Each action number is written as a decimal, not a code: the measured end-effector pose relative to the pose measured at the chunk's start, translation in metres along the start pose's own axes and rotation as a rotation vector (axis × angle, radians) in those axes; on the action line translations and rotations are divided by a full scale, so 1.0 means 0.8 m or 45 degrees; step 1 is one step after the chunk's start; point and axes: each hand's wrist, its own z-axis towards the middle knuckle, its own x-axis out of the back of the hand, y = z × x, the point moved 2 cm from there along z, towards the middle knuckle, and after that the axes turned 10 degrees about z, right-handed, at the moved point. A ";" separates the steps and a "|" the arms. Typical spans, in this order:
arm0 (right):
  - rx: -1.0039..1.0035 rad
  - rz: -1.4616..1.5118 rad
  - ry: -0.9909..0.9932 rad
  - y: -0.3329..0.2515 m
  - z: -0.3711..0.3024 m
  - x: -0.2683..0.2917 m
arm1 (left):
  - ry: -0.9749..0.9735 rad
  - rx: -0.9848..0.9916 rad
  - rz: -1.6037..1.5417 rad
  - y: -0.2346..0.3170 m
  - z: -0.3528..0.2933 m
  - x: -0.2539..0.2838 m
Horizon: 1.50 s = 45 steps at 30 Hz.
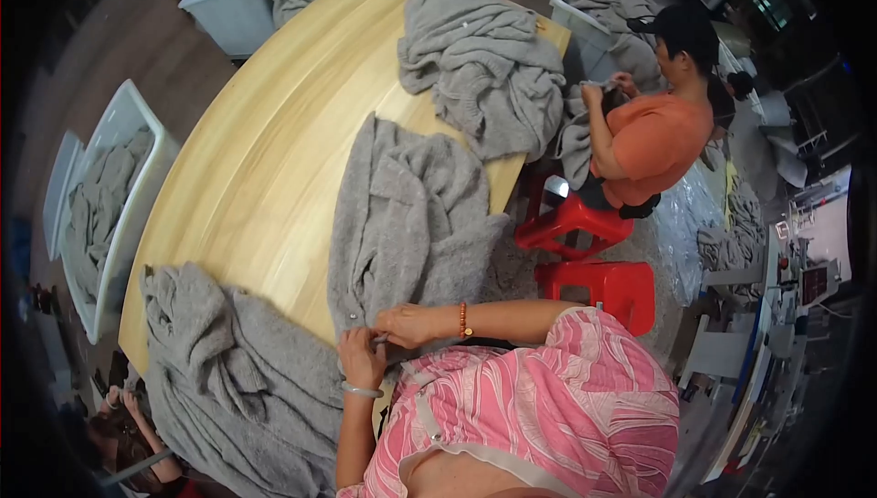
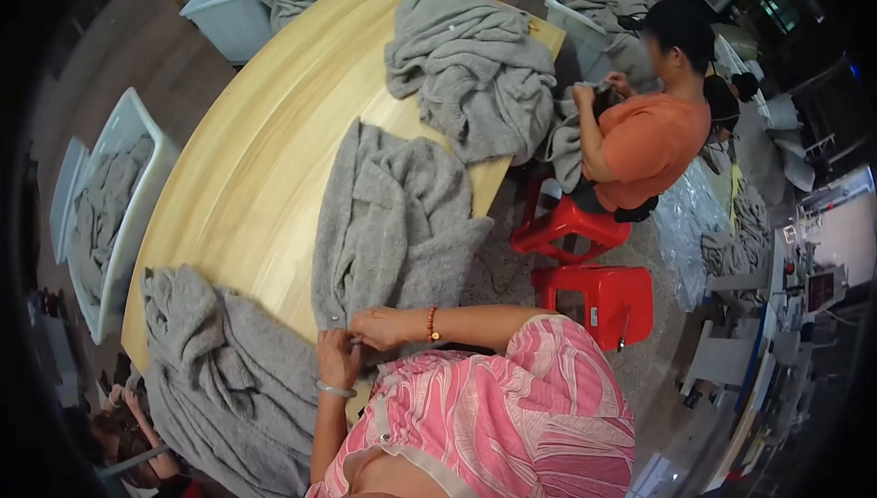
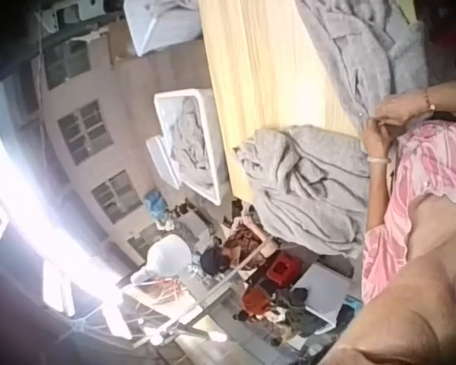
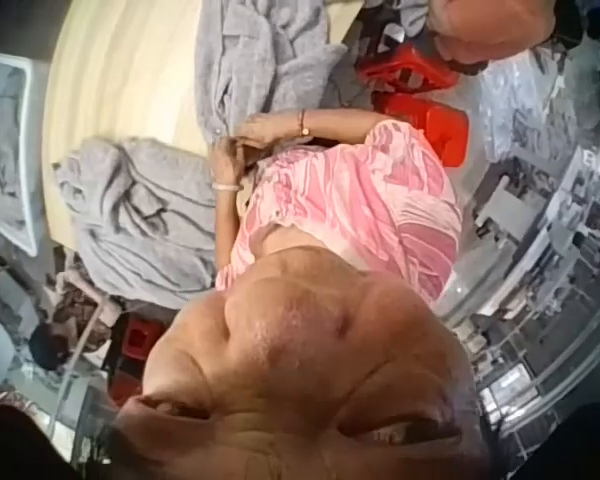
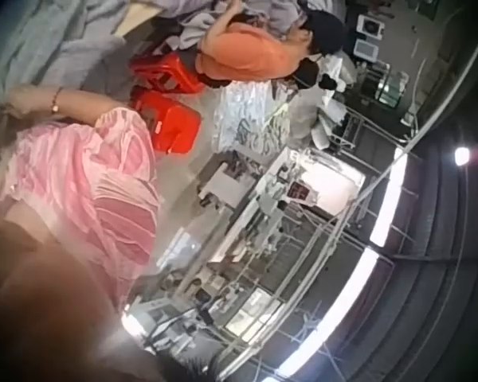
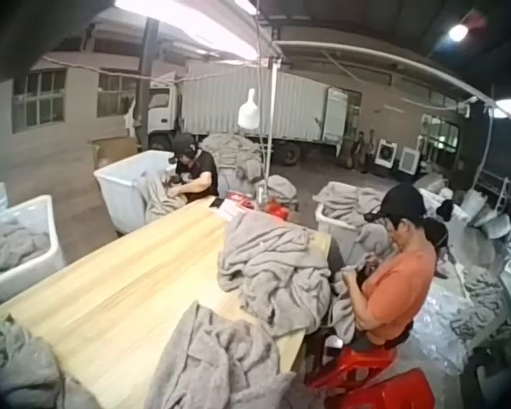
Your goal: Trimming loose threads and inspecting grey garments at a workbench in a sewing factory.
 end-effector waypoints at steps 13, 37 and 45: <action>-0.103 0.099 0.050 -0.008 0.004 0.028 | 0.543 -0.269 -1.809 0.116 -0.051 0.299; -0.123 0.138 0.049 -0.011 0.003 0.029 | 0.510 -0.304 -1.796 0.100 -0.029 0.294; -0.067 0.139 0.025 -0.018 0.001 0.031 | 0.483 -0.317 -1.822 0.067 -0.021 0.318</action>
